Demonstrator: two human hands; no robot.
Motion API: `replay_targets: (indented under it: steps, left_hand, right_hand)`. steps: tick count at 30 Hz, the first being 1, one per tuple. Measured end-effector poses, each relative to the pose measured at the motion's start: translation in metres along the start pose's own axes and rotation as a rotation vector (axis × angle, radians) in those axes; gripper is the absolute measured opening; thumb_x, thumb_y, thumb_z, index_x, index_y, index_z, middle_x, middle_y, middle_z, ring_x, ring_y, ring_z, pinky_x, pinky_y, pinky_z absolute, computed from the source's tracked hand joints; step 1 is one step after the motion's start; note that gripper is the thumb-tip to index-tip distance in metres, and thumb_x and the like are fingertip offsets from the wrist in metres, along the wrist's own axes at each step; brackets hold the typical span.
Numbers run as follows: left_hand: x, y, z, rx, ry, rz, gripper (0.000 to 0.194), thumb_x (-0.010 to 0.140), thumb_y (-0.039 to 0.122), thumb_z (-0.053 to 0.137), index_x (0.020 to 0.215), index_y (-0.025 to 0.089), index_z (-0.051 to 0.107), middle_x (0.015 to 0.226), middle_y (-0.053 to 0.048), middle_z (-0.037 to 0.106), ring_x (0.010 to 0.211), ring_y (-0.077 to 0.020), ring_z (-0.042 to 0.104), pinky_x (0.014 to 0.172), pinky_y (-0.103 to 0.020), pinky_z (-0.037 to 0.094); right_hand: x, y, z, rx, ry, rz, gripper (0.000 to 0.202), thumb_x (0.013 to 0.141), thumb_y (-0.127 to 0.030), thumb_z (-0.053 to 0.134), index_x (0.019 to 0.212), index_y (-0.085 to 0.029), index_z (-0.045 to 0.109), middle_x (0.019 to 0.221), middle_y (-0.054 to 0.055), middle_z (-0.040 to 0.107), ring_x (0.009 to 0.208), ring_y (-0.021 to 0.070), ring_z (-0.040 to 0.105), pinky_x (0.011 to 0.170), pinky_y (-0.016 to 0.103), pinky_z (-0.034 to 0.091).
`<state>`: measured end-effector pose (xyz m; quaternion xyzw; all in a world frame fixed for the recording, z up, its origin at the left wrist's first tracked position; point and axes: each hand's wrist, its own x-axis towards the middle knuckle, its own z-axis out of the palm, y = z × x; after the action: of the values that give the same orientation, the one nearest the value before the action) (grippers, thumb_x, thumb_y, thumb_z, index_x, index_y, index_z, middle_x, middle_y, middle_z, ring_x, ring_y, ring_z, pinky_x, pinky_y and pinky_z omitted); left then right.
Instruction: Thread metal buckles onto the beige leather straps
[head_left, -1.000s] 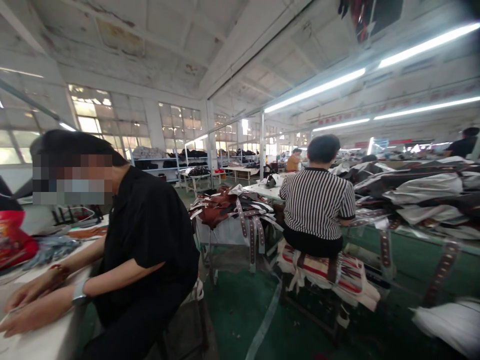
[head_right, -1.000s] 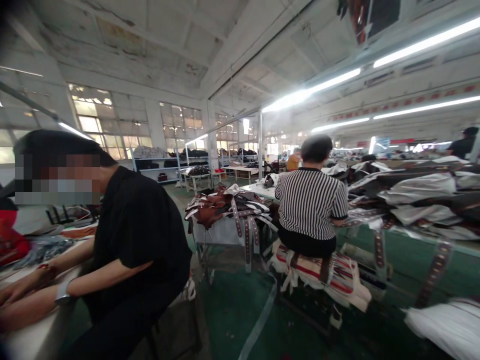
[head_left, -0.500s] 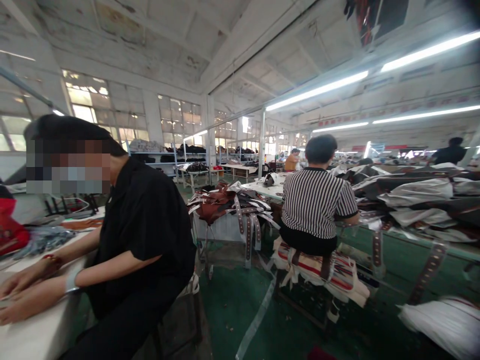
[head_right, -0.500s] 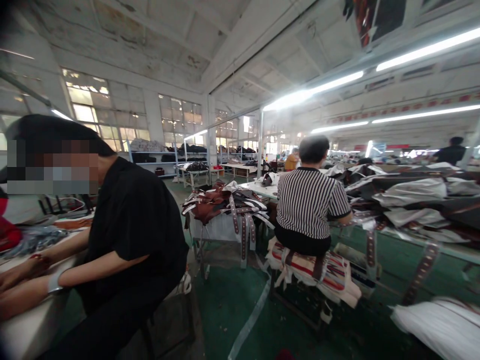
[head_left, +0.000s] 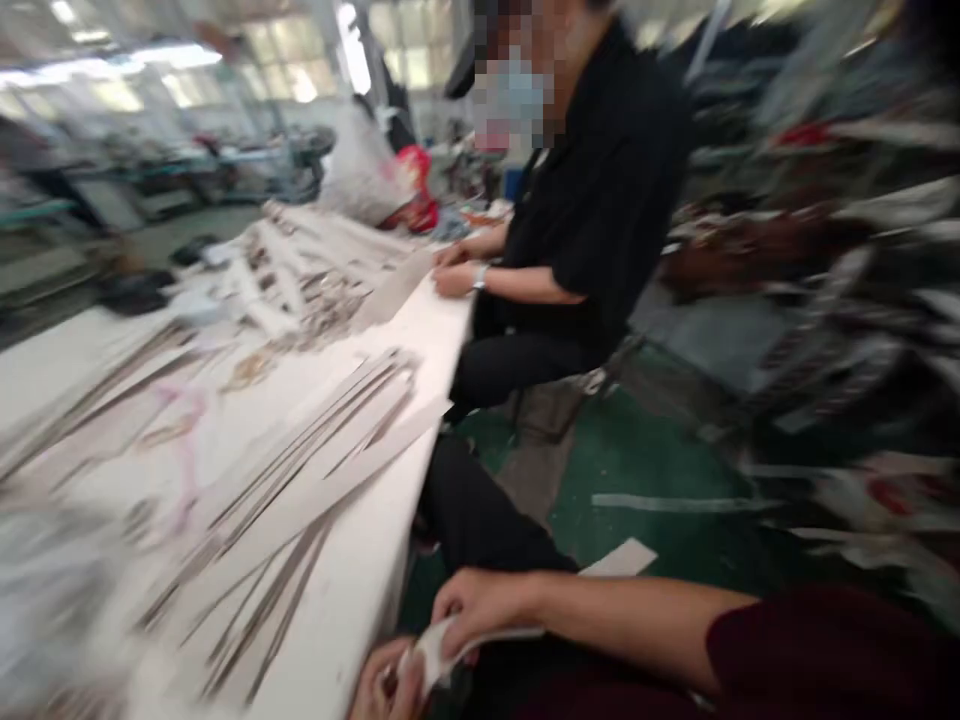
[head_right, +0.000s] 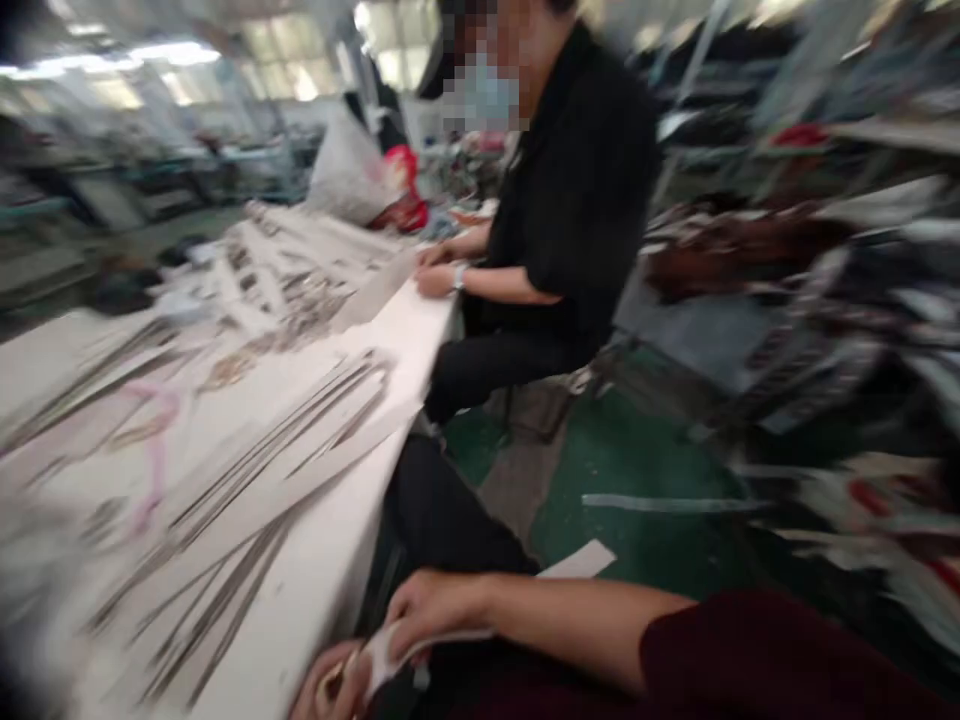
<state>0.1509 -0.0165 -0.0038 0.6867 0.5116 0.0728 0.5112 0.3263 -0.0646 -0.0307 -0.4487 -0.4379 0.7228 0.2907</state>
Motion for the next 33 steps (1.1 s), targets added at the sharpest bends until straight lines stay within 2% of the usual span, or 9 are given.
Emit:
replay_targets:
  steps: [2,5,12,15,18,21,26,29,33]
  left_hand:
    - [-0.029,-0.031,-0.008,-0.079,0.136,-0.141,0.027,0.077,0.044,0.059,0.095,0.023,0.061,0.087,-0.004,0.064,0.076,-0.0180,0.061,0.058,-0.027,0.051]
    - [-0.052,-0.057,-0.005,-0.350,0.198,-0.161,0.030,0.069,0.042,0.063,0.087,0.018,0.057,0.069,0.000,0.058,0.061,-0.0150,0.056,0.053,-0.025,0.048]
    - [-0.075,-0.059,0.015,-0.444,0.241,-0.158,0.027,0.069,0.035,0.064,0.087,0.018,0.055,0.065,0.003,0.053,0.056,-0.0112,0.049,0.051,-0.021,0.044]
    - [-0.078,-0.056,0.017,-0.352,0.263,-0.084,0.025,0.074,0.036,0.061,0.089,0.018,0.054,0.069,0.002,0.056,0.060,-0.0122,0.053,0.056,-0.022,0.045]
    - [-0.078,-0.055,0.014,-0.065,0.289,0.097,0.020,0.081,0.035,0.056,0.092,0.018,0.056,0.076,-0.001,0.059,0.067,-0.0129,0.056,0.063,-0.023,0.045]
    - [-0.078,-0.057,0.010,0.199,0.285,0.247,0.016,0.084,0.031,0.054,0.095,0.019,0.058,0.074,0.000,0.060,0.064,-0.0120,0.055,0.062,-0.022,0.043]
    - [-0.082,-0.064,0.016,0.298,0.335,0.302,0.012,0.084,0.027,0.053,0.093,0.019,0.058,0.075,0.000,0.060,0.063,-0.0114,0.055,0.062,-0.022,0.042]
    - [-0.082,-0.070,0.019,0.155,0.388,0.184,0.014,0.084,0.030,0.055,0.092,0.019,0.057,0.073,0.001,0.059,0.062,-0.0112,0.055,0.061,-0.022,0.043]
    - [-0.082,-0.078,0.019,-0.221,0.364,0.004,0.021,0.079,0.035,0.059,0.091,0.018,0.054,0.074,0.001,0.060,0.062,-0.0123,0.057,0.058,-0.022,0.046]
  right_hand:
    - [0.014,0.013,0.028,0.055,0.054,0.039,0.028,0.057,-0.022,0.068,0.084,-0.016,0.063,0.067,-0.006,0.056,0.050,0.0054,0.048,0.045,0.015,0.038]
    - [0.020,0.025,0.041,0.006,-0.002,0.001,0.028,0.054,-0.012,0.063,0.081,-0.014,0.060,0.069,-0.006,0.054,0.058,0.0060,0.046,0.049,0.015,0.035]
    - [0.006,0.039,0.049,0.014,-0.054,-0.068,0.024,0.059,-0.016,0.066,0.082,-0.013,0.059,0.069,-0.006,0.055,0.062,0.0074,0.047,0.057,0.018,0.034]
    - [0.006,0.040,0.043,0.120,-0.118,0.000,0.028,0.058,-0.024,0.073,0.081,-0.012,0.061,0.066,-0.005,0.057,0.056,0.0066,0.047,0.053,0.018,0.034]
    - [0.010,0.037,0.037,0.288,-0.170,0.122,0.031,0.060,-0.033,0.074,0.076,-0.012,0.060,0.057,-0.005,0.056,0.044,0.0051,0.043,0.042,0.017,0.031]
    - [0.014,0.038,0.038,0.421,-0.207,0.194,0.032,0.060,-0.036,0.075,0.072,-0.012,0.058,0.051,-0.005,0.054,0.037,0.0046,0.041,0.035,0.016,0.030]
    - [0.016,0.048,0.053,0.531,-0.053,0.169,0.036,0.062,-0.043,0.074,0.072,-0.014,0.054,0.047,-0.007,0.049,0.033,0.0038,0.037,0.031,0.016,0.028]
    - [0.013,0.053,0.061,0.392,0.036,0.086,0.037,0.067,-0.046,0.070,0.078,-0.013,0.055,0.052,-0.006,0.052,0.036,0.0044,0.039,0.034,0.017,0.031]
    - [0.010,0.051,0.064,-0.075,0.158,-0.118,0.058,0.056,-0.032,0.079,0.106,-0.015,0.056,0.074,-0.003,0.060,0.057,0.0084,0.052,0.051,0.019,0.041]
